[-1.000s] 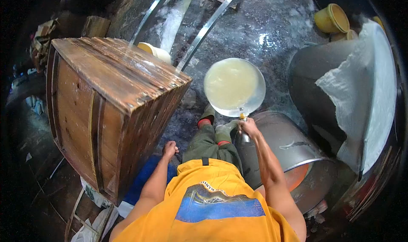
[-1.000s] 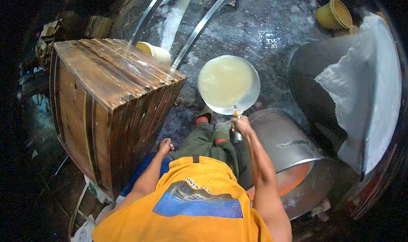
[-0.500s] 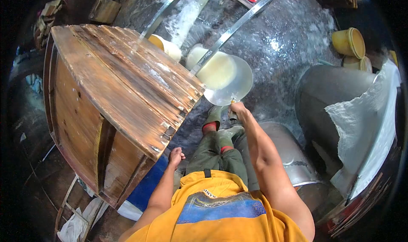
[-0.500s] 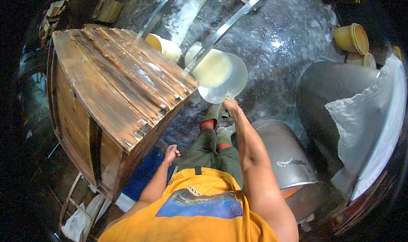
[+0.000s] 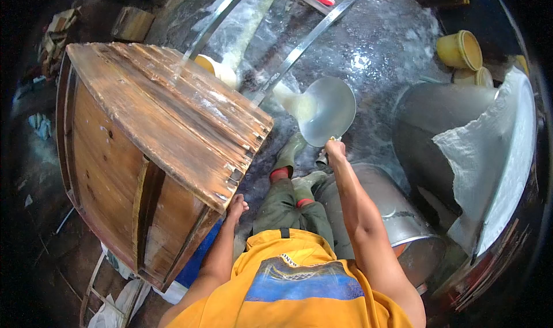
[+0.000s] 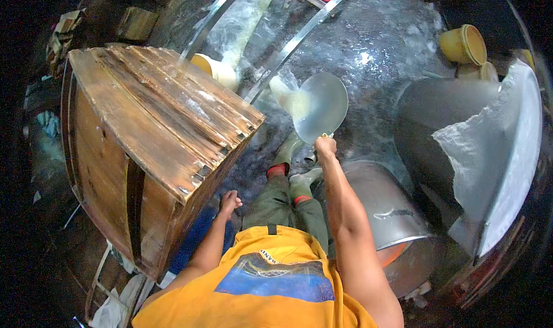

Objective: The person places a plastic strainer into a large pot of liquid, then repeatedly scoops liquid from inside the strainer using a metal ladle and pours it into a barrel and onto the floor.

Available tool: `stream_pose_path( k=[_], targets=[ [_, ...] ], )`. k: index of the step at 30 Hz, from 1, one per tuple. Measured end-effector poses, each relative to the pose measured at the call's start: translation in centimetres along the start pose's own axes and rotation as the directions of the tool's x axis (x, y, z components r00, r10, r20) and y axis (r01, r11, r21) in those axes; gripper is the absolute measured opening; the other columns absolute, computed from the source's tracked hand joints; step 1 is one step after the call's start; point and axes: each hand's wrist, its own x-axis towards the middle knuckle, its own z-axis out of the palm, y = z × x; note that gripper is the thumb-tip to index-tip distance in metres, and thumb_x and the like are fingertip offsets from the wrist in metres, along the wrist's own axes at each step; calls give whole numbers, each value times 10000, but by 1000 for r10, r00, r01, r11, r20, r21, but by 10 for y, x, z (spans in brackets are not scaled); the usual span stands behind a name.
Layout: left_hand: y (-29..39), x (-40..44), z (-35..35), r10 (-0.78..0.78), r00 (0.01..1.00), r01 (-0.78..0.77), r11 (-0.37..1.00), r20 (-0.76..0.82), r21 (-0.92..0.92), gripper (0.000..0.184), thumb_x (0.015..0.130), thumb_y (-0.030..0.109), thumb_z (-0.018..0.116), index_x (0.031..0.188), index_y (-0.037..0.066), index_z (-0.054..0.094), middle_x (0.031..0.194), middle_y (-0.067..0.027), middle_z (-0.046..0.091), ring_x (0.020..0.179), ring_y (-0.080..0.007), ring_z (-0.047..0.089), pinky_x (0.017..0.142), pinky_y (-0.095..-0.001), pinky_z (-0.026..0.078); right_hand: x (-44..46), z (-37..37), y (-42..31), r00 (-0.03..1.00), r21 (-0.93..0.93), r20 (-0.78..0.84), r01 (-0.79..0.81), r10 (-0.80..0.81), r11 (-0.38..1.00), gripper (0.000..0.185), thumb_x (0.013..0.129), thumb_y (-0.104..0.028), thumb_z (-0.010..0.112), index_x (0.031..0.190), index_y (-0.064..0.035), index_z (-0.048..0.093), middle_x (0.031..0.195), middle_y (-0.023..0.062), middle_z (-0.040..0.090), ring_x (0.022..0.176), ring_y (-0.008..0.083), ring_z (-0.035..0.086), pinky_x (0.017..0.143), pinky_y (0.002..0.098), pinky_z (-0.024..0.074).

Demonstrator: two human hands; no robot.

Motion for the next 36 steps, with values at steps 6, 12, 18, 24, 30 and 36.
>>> stream_pose_path(
  k=[6, 12, 18, 24, 30, 36],
  targets=[
    [20, 12, 20, 86, 994, -94, 988, 73, 119, 297, 894, 313, 437, 1023, 67, 543, 673, -40, 545, 553, -136, 545, 517, -281, 449, -104, -126, -35, 905, 112, -363, 281, -224, 953, 255, 706, -75, 586, 897, 45, 469, 812, 162, 566, 785, 278, 573, 713, 381, 436],
    [60, 7, 50, 237, 958, -271, 930, 160, 249, 244, 875, 250, 438, 934, 49, 564, 647, -40, 562, 516, -140, 551, 511, -283, 460, -188, -265, 44, 681, 170, -586, 634, -440, 754, 270, 742, -18, 600, 965, -14, 448, 822, 64, 499, 654, 161, 507, 590, 296, 436],
    [89, -13, 90, 337, 913, -405, 823, 231, 398, 220, 860, 223, 465, 920, 35, 562, 651, -59, 576, 508, -153, 562, 488, -290, 470, -301, -364, 181, 848, 819, -527, 523, -52, 237, 295, 787, -24, 562, 1056, -61, 449, 745, 24, 457, 587, 106, 457, 476, 235, 403],
    [87, -37, 153, 370, 846, -529, 665, 383, 526, 258, 870, 233, 476, 994, 17, 541, 642, -55, 552, 485, -152, 534, 467, -275, 460, -300, -360, 388, 863, 900, -421, 360, 278, 245, 95, 839, -90, 524, 875, -82, 437, 621, -3, 432, 467, 81, 413, 412, 224, 378],
    [69, -119, 236, 365, 737, -674, 352, 568, 649, 323, 891, 253, 482, 1067, -13, 531, 650, -64, 558, 537, -146, 548, 492, -261, 434, -220, -256, 560, 713, 933, -296, 360, 635, 31, 164, 833, -148, 543, 898, -51, 428, 635, 34, 467, 496, 134, 475, 421, 274, 403],
    [46, -181, 283, 256, 637, -755, 19, 727, 655, 315, 911, 221, 446, 1072, -42, 507, 691, -51, 561, 564, -125, 532, 536, -263, 453, -182, -190, 637, 55, 908, -316, -273, 947, 319, 329, 806, -161, 522, 1008, 88, 448, 938, 266, 559, 841, 395, 567, 713, 450, 454]
  ],
)
